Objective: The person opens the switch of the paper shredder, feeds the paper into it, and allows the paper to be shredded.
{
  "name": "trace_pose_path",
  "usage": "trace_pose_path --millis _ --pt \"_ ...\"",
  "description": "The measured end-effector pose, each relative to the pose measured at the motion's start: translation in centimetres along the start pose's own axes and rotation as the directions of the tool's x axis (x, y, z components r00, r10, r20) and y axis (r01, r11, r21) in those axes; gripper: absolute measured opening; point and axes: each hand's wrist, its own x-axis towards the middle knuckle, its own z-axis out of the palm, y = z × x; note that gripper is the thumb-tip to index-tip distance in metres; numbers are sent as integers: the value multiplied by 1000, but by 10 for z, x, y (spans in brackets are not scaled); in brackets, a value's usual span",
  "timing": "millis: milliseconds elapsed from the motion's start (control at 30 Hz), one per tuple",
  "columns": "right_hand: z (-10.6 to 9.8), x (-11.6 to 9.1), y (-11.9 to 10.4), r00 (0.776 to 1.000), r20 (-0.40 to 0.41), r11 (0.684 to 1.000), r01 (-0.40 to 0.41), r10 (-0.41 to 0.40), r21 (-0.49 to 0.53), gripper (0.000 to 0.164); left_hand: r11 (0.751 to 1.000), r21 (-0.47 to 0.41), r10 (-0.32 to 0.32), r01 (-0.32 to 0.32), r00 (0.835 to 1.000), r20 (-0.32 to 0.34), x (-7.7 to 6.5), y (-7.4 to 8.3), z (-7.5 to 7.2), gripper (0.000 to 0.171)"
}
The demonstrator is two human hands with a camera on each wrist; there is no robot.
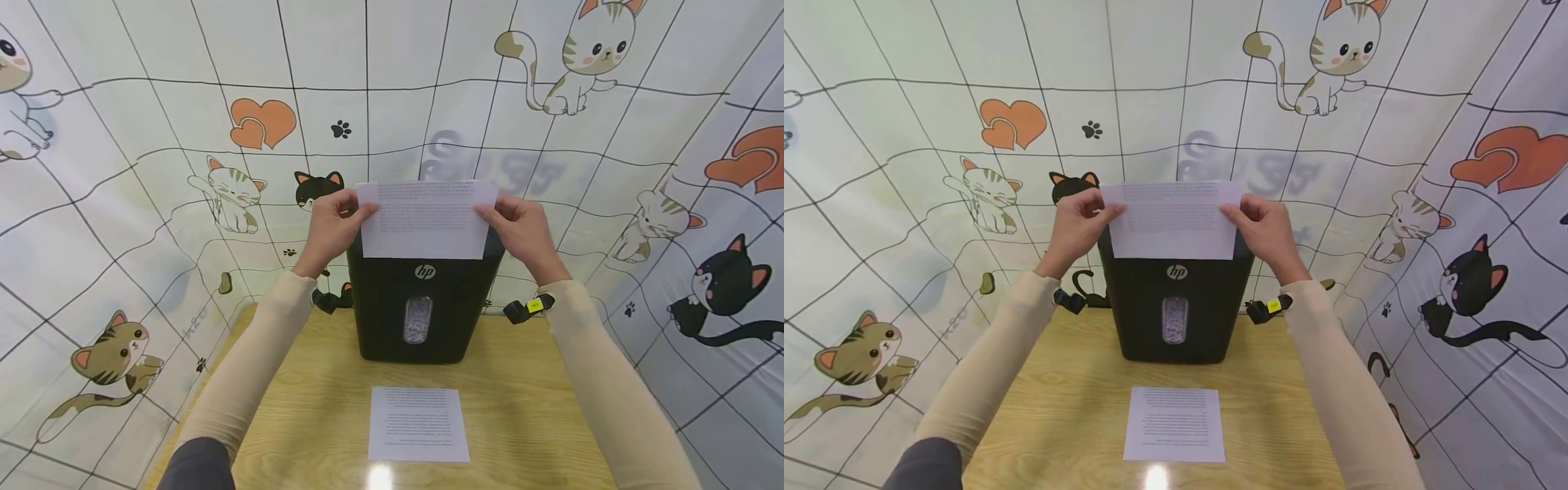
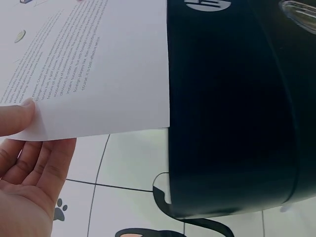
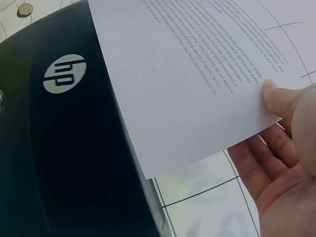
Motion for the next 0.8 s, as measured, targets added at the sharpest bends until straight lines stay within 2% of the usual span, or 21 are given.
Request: trace_pose_path --millis 200,367,500,600,800 --pt "-5 13 -6 999 -30 1000 23 -22 12 39 1000 14 13 -13 1000 3 14 6 -2 13" --pt "-9 22 -7 999 -36 999 -39 39 6 39 999 27 -23 22 1000 21 27 11 -1 13" --pt "-9 29 -5 997 -29 998 -69 70 11 40 997 34 -68 66 997 34 41 -8 3 13" --pt "-8 32 -3 996 -29 997 -82 82 9 40 997 31 -73 71 996 53 50 -28 6 14" --pt "-5 37 4 994 -16 994 -106 106 -7 42 997 38 -70 67 994 83 54 -39 8 16"
